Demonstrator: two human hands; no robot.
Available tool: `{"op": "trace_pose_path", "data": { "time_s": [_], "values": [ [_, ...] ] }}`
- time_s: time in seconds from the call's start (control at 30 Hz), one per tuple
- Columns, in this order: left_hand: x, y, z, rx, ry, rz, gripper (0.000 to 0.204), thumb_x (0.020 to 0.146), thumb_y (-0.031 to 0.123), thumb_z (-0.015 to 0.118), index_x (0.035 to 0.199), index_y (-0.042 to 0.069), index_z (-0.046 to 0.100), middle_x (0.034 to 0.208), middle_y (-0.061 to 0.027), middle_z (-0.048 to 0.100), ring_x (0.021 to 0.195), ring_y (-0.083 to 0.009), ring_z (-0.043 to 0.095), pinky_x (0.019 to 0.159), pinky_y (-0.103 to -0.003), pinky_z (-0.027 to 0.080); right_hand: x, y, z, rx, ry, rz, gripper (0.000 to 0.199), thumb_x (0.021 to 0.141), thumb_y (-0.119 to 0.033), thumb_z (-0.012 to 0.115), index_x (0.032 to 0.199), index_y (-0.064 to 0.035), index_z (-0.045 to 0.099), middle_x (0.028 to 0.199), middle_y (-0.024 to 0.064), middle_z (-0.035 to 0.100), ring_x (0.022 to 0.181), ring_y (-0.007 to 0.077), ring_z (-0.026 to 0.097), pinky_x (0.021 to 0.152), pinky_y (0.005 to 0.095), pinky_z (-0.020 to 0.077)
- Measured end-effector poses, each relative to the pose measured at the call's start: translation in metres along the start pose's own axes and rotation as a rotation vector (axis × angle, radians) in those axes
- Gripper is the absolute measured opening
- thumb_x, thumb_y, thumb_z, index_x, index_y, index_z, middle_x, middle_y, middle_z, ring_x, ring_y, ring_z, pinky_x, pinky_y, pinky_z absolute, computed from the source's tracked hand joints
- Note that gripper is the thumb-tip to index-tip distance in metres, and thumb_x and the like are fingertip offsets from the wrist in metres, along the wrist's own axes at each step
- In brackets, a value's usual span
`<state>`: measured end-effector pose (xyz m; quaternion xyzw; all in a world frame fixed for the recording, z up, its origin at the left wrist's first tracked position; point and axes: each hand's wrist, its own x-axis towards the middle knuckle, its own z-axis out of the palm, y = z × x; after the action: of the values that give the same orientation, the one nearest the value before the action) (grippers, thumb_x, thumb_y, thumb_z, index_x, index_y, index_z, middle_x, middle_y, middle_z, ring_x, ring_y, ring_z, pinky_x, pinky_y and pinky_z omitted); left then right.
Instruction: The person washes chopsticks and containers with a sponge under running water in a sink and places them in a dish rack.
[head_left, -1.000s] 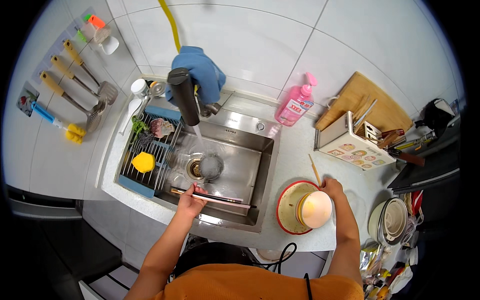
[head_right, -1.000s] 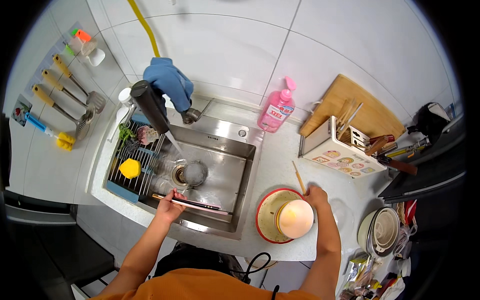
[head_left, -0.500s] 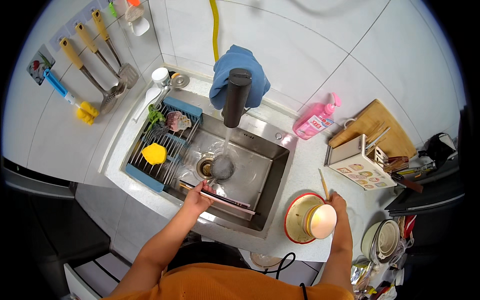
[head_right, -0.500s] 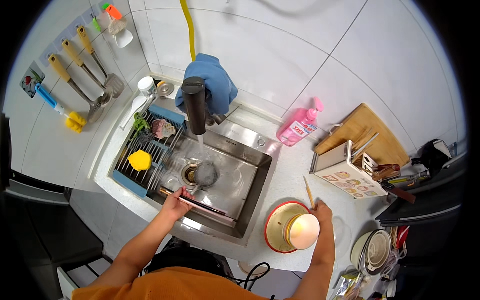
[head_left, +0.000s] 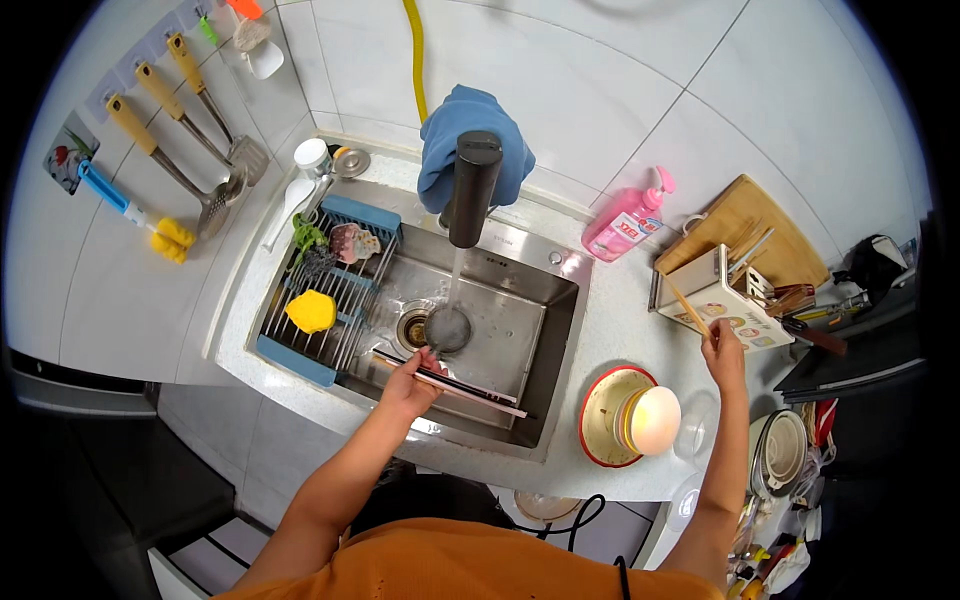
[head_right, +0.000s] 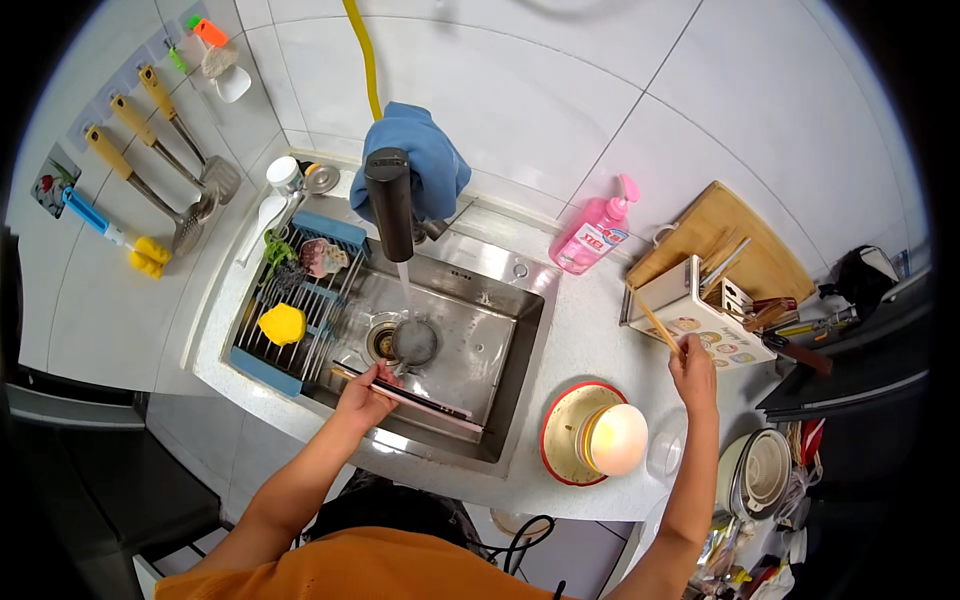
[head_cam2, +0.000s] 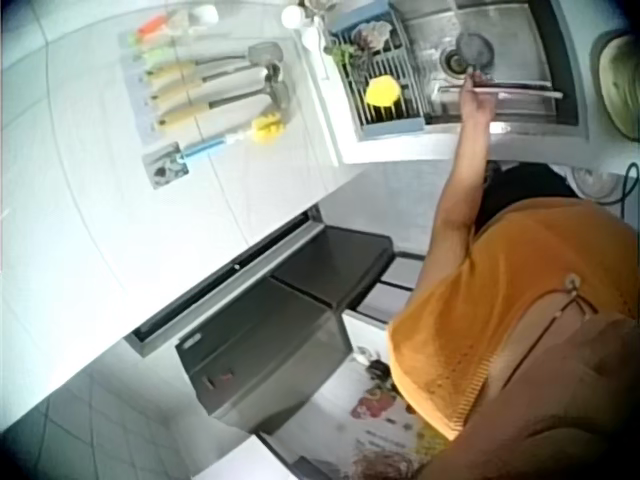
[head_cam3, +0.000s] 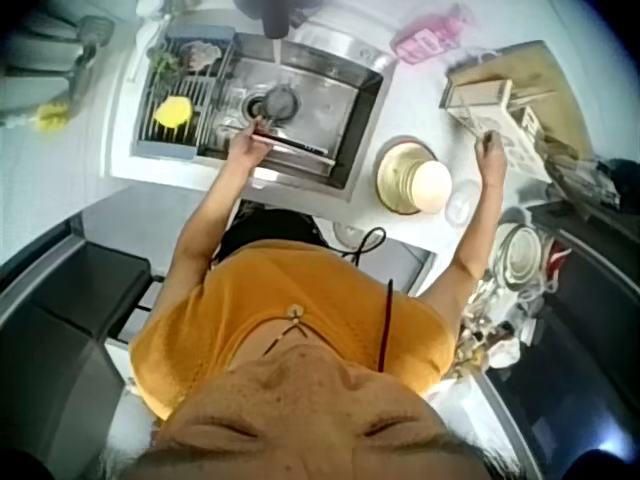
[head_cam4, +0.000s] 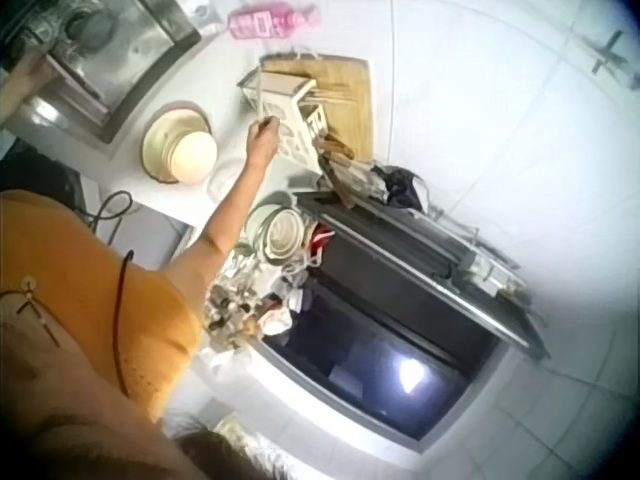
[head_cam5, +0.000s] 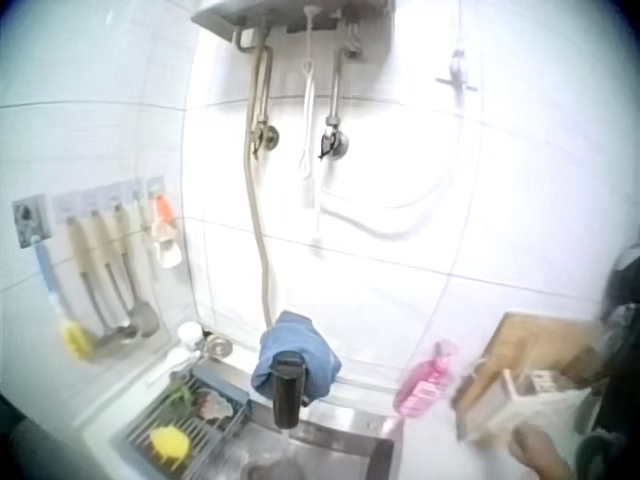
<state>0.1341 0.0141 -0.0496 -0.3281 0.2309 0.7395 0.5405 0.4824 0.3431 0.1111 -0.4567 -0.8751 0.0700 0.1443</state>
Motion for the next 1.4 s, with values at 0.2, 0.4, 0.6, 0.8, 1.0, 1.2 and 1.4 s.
{"op": "trace_pose_path", "data": {
  "time_s": [0.2,0.4,0.6,0.8,1.0,1.2,1.4],
  "values": [
    [0.004,-0.005,0.006,0.041,-0.099,-0.082,0.014,0.084,0.015,0.051,0.094,0.007,0.056,0.089,-0.0041,0.058,0.079,-0.0163,0.054,0.081,-0.036,0.042,-0.008,-0.126,0.019,0.348,-0.326,-0.09,0.016,0.075,-0.01,0.059,0.088,-0.006,0.052,0.07,0.0093,0.058,0.054,0.0176,0.053,0.053,0.0297,0.0436],
    [-0.001,-0.002,0.019,0.089,-0.193,-0.152,0.019,0.084,0.012,0.05,0.101,0.005,0.054,0.096,-0.0061,0.056,0.076,-0.0158,0.052,0.081,-0.036,0.041,-0.04,-0.214,0.104,0.471,-0.558,-0.275,0.021,0.073,-0.018,0.064,0.084,-0.0049,0.052,0.077,0.0124,0.057,0.071,0.0277,0.056,0.062,0.0347,0.0441],
    [-0.009,0.016,0.015,0.124,-0.26,-0.145,0.024,0.085,0.014,0.048,0.108,0.008,0.051,0.101,-0.0058,0.055,0.084,-0.0153,0.05,0.081,-0.035,0.04,-0.059,-0.241,0.131,0.56,-0.642,-0.13,0.024,0.071,-0.02,0.067,0.082,-0.0038,0.052,0.071,0.0097,0.058,0.064,0.0231,0.056,0.058,0.0318,0.0438],
    [-0.01,0.027,0.006,0.122,-0.204,-0.106,0.023,0.085,0.015,0.049,0.107,0.008,0.052,0.101,-0.0071,0.054,0.09,-0.0201,0.05,0.083,-0.037,0.04,-0.07,-0.263,0.154,0.646,-0.641,-0.157,0.024,0.071,-0.019,0.068,0.079,-0.003,0.052,0.065,0.0068,0.056,0.058,0.0151,0.051,0.054,0.0272,0.0423],
    [0.001,0.031,0.007,0.071,-0.146,-0.098,0.018,0.086,0.017,0.048,0.099,0.005,0.052,0.094,-0.008,0.054,0.09,-0.0227,0.05,0.089,-0.04,0.039,-0.075,-0.281,0.16,0.617,-0.586,-0.197,0.022,0.074,-0.02,0.065,0.082,-0.003,0.054,0.07,0.0089,0.058,0.061,0.0162,0.055,0.057,0.0283,0.0438],
    [0.002,0.044,0.012,0.013,0.038,-0.07,0.02,0.089,0.023,0.042,0.084,0.006,0.052,0.071,-0.0049,0.05,0.076,-0.0216,0.05,0.082,-0.038,0.042,-0.102,-0.259,0.114,0.54,-0.379,-0.198,0.02,0.079,-0.021,0.058,0.088,-0.0026,0.055,0.082,0.0118,0.057,0.072,0.0232,0.057,0.065,0.0315,0.0455],
    [0.012,0.038,0.017,0.073,0.141,-0.078,0.023,0.091,0.024,0.037,0.08,0.009,0.051,0.065,-0.0015,0.046,0.065,-0.017,0.049,0.074,-0.039,0.043,-0.199,-0.191,0.099,0.737,-0.286,0.351,0.013,0.083,-0.014,0.051,0.087,-0.0032,0.057,0.072,0.0076,0.057,0.063,0.0157,0.056,0.059,0.0265,0.0456]
  ]
}}
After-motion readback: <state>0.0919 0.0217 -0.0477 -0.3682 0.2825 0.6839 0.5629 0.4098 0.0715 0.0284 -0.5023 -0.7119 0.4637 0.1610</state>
